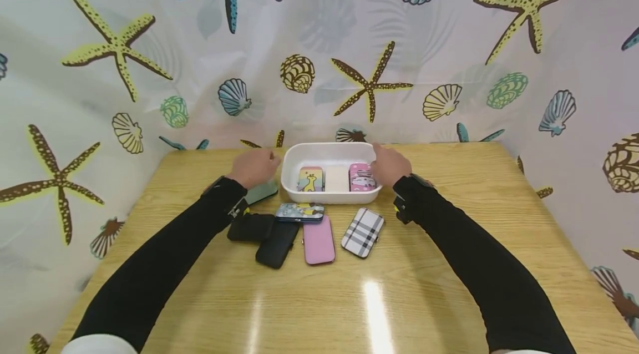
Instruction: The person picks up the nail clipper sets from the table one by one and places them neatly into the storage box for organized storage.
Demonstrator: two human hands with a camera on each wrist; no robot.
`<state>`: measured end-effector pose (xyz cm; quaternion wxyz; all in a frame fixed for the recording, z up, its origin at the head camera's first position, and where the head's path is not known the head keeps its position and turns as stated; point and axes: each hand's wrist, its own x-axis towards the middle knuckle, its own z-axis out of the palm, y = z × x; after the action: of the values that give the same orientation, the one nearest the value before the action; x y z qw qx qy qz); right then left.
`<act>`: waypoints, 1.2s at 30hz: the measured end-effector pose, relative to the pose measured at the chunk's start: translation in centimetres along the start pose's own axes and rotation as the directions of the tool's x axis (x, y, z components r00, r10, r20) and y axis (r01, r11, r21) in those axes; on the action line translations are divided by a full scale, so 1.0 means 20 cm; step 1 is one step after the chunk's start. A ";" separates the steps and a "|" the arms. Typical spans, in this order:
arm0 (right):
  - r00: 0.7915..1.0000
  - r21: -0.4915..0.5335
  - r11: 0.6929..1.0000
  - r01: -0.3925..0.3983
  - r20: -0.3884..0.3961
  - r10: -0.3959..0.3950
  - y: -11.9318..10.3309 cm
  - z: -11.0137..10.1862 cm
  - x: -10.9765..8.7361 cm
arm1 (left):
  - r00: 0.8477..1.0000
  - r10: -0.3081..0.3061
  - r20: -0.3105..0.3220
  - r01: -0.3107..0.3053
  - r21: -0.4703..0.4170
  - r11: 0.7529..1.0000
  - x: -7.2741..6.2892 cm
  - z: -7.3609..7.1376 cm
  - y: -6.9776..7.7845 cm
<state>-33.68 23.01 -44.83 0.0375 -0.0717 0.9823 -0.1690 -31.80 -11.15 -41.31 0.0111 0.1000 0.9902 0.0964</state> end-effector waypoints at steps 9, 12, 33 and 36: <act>1.000 -0.010 1.000 0.007 -0.013 -0.007 0.01 0.00 0.00 | 0.956 0.152 0.250 -0.162 0.022 0.987 -0.07 -0.01 -0.18; 1.000 -0.014 1.000 0.004 -0.016 -0.004 0.02 0.00 0.01 | 0.913 0.212 0.349 -0.226 0.001 0.974 -0.08 0.00 -0.21; 1.000 -0.029 1.000 0.006 -0.020 -0.006 0.01 0.02 -0.01 | 0.915 0.143 0.379 -0.182 0.070 0.981 -0.13 0.05 -0.24; 1.000 -0.030 1.000 0.006 -0.018 -0.007 0.00 0.01 -0.01 | 0.915 0.137 0.380 -0.182 0.086 0.979 -0.14 0.04 -0.25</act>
<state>-33.50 23.04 -45.08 0.0270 -0.0738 0.9848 -0.1551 -29.99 -16.30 -43.06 0.1847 0.1976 0.9626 0.0169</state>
